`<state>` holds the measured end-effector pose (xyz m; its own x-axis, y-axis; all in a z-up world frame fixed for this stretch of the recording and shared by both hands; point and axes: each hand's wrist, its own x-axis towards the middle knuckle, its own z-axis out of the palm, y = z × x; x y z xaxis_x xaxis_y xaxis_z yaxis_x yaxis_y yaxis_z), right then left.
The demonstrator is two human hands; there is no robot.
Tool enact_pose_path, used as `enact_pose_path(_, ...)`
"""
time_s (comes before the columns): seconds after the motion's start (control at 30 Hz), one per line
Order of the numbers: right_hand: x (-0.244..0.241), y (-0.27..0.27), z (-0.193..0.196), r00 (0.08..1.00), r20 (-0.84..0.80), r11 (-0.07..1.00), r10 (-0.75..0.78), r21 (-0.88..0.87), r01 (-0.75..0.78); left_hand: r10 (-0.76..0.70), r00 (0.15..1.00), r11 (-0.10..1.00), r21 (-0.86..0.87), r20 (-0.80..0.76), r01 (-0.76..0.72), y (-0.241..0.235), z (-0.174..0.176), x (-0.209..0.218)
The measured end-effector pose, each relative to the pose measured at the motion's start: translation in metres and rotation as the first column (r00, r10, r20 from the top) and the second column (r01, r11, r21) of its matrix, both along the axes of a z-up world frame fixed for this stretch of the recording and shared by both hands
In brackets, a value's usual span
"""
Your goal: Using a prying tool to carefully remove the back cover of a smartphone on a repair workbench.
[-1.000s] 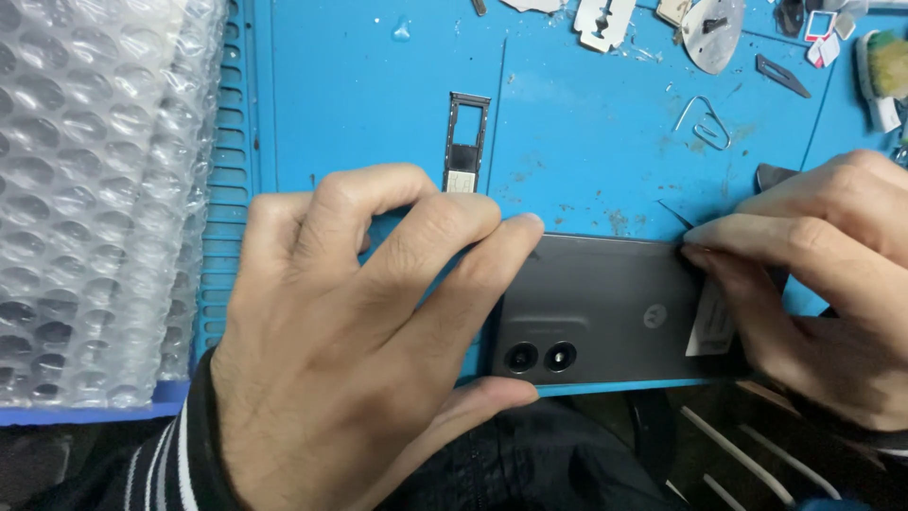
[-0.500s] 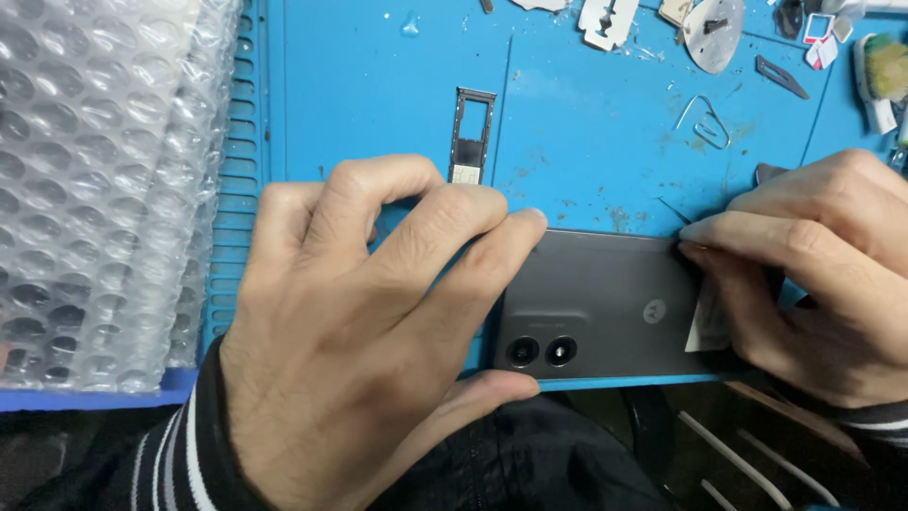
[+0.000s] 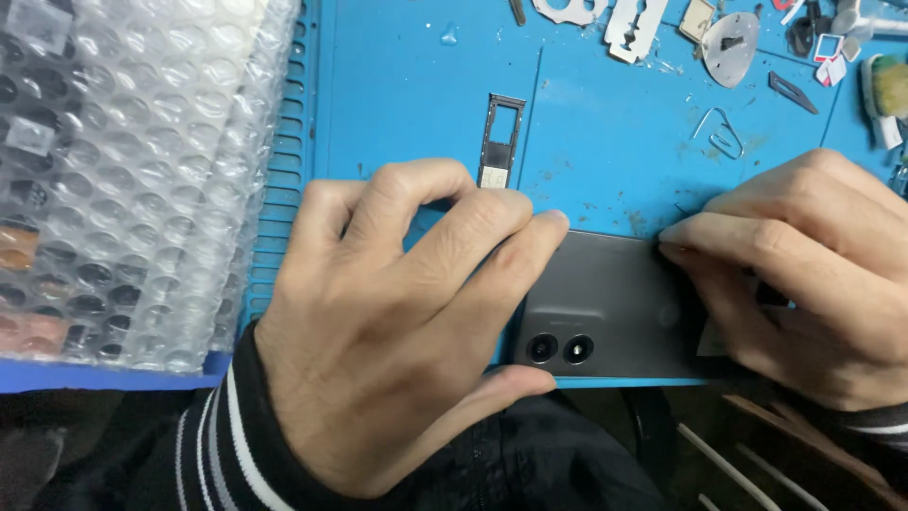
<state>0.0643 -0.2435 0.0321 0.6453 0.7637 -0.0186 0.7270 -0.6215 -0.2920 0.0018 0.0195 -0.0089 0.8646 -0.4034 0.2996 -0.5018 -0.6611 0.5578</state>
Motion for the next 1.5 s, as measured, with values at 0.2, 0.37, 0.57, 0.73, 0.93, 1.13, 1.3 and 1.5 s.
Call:
enact_pose_path(0.2, -0.002, -0.008, -0.006, 1.000, -0.006, 1.000, -0.027, 0.003, 0.027, -0.011, 1.000, 1.000, -0.006, 0.010, 0.011, 0.003, -0.004, 0.001)
enact_pose_path(0.37, 0.001, -0.017, -0.006, 1.000, -0.015, 1.000, 0.014, 0.011, -0.014, 0.000, 1.000, 1.000, 0.018, 0.007, 0.000, 0.001, -0.002, 0.001)
enact_pose_path(0.57, 0.000, -0.002, -0.004, 0.999, -0.038, 0.998, -0.006, 0.063, 0.009, 0.006, 1.000, 1.000, 0.009, 0.010, -0.007, -0.002, 0.000, 0.001)
enact_pose_path(0.73, 0.001, -0.001, -0.003, 0.997, -0.065, 0.999, -0.033, -0.013, 0.032, -0.004, 1.000, 1.000, -0.011, 0.017, 0.004, 0.004, -0.003, 0.000)
enact_pose_path(0.93, 0.002, 0.013, -0.009, 0.999, -0.038, 0.997, 0.013, 0.073, -0.010, -0.028, 1.000, 0.998, -0.051, 0.009, 0.029, 0.005, -0.003, 0.000)
enact_pose_path(1.13, 0.005, 0.031, -0.008, 0.995, -0.057, 0.991, 0.078, 0.110, -0.071, 0.006, 1.000, 0.996, -0.088, 0.008, -0.005, 0.006, -0.004, -0.003)
enact_pose_path(1.3, 0.005, 0.035, -0.006, 0.996, -0.056, 0.992, 0.064, 0.116, -0.057, 0.024, 1.000, 0.994, -0.111, 0.012, -0.023, 0.005, -0.002, -0.003)
enact_pose_path(1.5, 0.005, 0.031, -0.003, 0.995, -0.035, 0.992, 0.097, 0.091, -0.093, 0.042, 0.999, 0.998, -0.049, 0.018, -0.041, 0.005, 0.000, -0.005)
